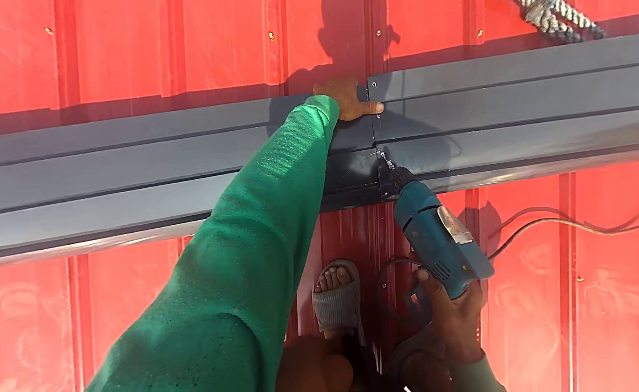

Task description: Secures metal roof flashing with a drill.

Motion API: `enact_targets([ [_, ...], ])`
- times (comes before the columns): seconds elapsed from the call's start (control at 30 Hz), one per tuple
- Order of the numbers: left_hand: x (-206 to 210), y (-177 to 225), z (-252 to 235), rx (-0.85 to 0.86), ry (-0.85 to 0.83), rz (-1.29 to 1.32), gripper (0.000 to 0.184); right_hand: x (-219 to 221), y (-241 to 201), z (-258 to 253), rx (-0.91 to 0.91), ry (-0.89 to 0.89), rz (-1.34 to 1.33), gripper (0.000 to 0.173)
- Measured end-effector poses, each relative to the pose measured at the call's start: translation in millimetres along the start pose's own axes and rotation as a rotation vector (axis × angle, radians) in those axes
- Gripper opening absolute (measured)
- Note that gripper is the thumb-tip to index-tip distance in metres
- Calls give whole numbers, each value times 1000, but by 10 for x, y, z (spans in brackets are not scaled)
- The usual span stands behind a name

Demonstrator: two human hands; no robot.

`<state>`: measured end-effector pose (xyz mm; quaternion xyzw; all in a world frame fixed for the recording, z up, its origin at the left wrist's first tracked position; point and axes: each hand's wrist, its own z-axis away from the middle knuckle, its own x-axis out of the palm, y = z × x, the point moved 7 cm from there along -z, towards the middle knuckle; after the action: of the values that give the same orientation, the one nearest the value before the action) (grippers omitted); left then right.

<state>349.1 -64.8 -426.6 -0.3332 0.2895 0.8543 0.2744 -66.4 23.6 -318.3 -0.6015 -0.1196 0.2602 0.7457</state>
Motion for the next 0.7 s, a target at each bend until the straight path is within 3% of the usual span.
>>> enact_targets([
  [0.27, 39, -21, -72, 16, -32, 11, 100, 16, 65, 6, -54, 11, 80, 54],
  [0.4, 36, -28, -76, 16, -35, 17, 98, -12, -43, -39, -248, -85, 531, 81],
  [0.53, 35, -23, -69, 41, -30, 20, 97, 26, -144, -91, -488, -152, 904, 83],
  [0.63, 26, -25, -25, 52, -3, 21, 94, -71, -83, -124, -439, -174, 833, 85],
  [0.7, 36, -20, -7, 41, 18, 24, 92, -204, 25, -145, -245, -175, 501, 78],
])
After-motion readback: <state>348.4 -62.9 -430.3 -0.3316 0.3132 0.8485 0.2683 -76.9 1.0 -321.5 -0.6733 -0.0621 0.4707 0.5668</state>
